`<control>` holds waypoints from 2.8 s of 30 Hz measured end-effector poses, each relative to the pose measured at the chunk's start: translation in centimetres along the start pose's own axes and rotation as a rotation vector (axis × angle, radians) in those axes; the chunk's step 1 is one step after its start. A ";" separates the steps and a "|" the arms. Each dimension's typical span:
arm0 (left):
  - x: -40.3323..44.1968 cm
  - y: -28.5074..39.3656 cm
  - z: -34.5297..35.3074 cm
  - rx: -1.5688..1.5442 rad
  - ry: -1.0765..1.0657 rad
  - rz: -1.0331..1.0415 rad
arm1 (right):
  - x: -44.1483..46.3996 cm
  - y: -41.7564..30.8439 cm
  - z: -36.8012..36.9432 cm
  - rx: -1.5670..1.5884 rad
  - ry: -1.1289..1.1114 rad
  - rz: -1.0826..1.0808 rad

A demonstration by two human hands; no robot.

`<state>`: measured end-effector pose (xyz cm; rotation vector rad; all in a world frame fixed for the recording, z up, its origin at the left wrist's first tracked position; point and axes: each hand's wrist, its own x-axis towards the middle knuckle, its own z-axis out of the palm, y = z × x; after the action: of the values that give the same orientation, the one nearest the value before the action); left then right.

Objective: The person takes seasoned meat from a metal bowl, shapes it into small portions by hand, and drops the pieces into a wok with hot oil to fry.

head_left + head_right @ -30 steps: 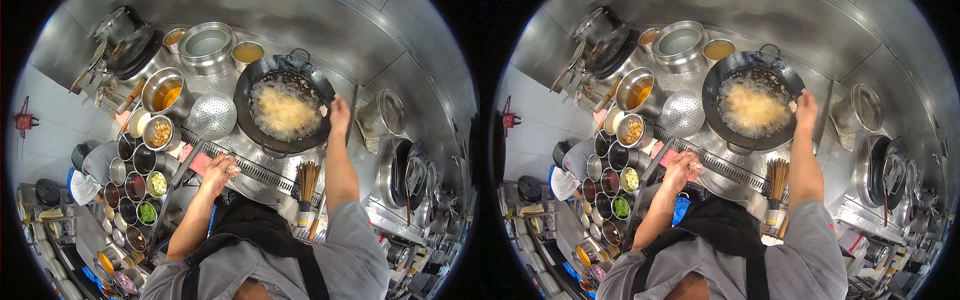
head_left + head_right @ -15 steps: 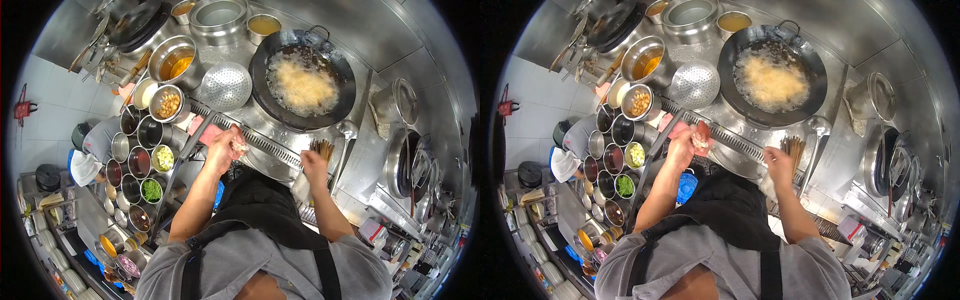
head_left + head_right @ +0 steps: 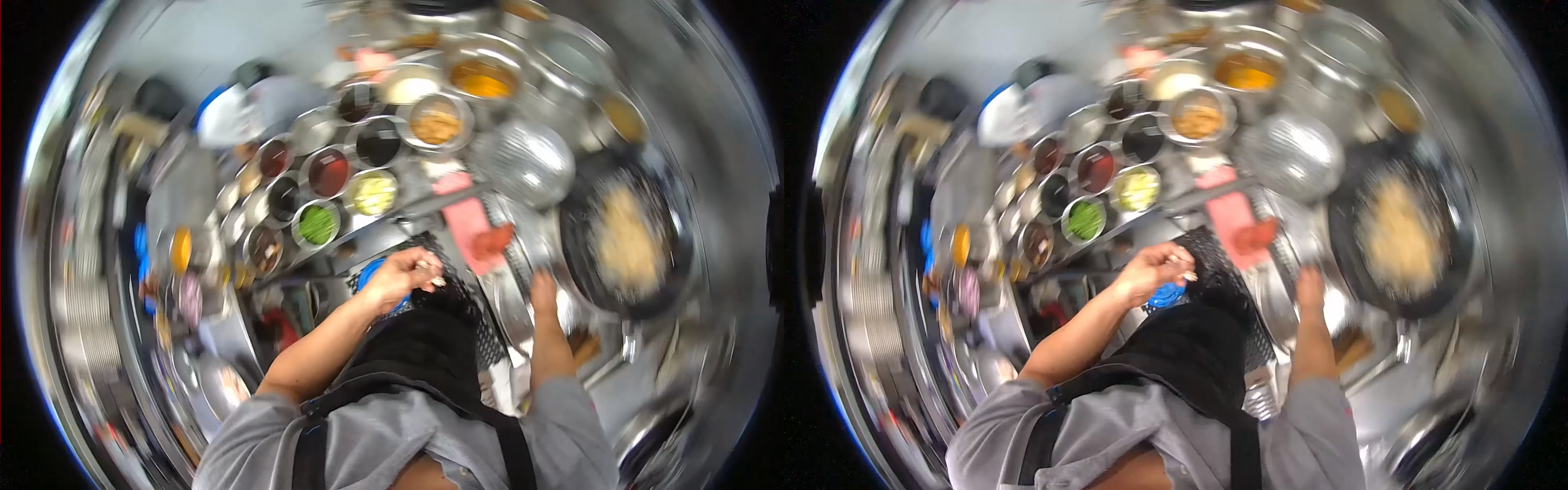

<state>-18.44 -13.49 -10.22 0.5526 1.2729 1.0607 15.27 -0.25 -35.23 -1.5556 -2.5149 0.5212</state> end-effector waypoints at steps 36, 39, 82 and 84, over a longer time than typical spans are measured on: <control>-47.0 -27.0 -31.4 0.168 1.550 -0.700 | -28.1 -73.3 -0.7 0.827 -0.932 -0.893; -48.2 -29.0 -32.3 0.174 1.463 -0.607 | -28.4 -74.0 0.3 0.754 -0.976 -0.870; -57.8 -18.5 -26.4 -0.841 1.039 0.621 | -31.4 -78.0 0.0 0.700 -0.859 -1.128; -58.1 -17.8 -26.2 -0.852 1.027 0.603 | -31.5 -78.0 -0.5 0.695 -0.853 -1.166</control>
<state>-34.01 -77.43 -3.25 -0.3780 1.3229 2.4107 -35.71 -59.74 -4.57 0.5244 -2.6212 1.7246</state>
